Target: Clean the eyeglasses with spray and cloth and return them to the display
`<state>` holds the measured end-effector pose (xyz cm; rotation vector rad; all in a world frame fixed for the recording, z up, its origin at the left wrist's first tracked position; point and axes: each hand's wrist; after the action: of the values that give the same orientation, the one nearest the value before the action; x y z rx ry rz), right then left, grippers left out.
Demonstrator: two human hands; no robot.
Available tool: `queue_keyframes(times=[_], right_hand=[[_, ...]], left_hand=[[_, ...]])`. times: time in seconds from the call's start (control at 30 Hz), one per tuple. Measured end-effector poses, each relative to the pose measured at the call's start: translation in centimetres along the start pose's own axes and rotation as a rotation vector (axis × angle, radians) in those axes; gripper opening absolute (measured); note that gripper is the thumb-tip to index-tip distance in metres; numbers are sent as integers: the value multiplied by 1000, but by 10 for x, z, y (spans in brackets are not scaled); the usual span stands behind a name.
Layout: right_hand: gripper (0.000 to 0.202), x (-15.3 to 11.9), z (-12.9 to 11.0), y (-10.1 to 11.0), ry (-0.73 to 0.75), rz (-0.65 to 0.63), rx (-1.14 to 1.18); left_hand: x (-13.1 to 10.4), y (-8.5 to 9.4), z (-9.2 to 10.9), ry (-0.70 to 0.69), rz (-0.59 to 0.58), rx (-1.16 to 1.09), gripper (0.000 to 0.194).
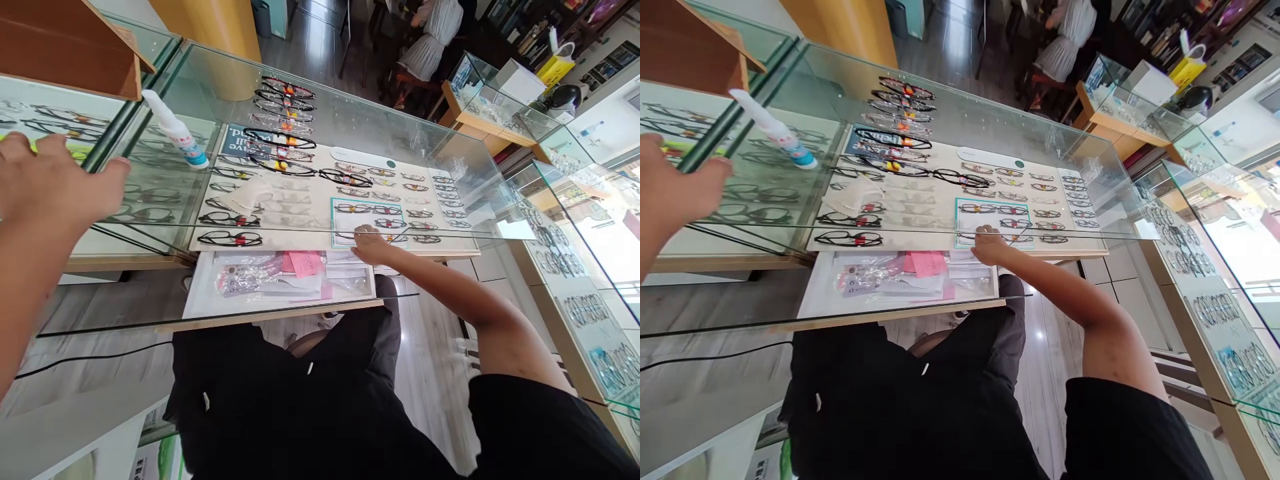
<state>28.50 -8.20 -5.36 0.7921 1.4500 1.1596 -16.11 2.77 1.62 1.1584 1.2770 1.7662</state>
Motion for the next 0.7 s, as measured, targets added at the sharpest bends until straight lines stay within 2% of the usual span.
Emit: queue_keyframes(times=[0.1, 0.2, 0.3, 0.4, 0.7], right_hand=[[53, 19, 15, -20, -43, 61, -37], [58, 34, 27, -33, -70, 88, -54], [62, 44, 33, -40, -82, 81, -65], [63, 51, 34, -43, -83, 78, -70], [68, 50, 31, -37, -80, 40, -34]], left_hand=[[-1, -1, -2, -10, 9, -20, 90], [6, -10, -10, -25, 15, -35, 92], [18, -19, -16, -85, -47, -73, 97], [26, -23, -15, -135, -105, -77, 101], [28, -24, 0, -174, -134, -66, 106]])
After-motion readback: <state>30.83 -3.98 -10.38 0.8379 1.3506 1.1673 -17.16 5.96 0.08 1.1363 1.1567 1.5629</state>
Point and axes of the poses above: each hand's wrist, its own x-axis towards the middle knuckle, its own y-axis out of the back of the hand, z = x × y, and after that the axes turned 13 degrees about z, right-handed
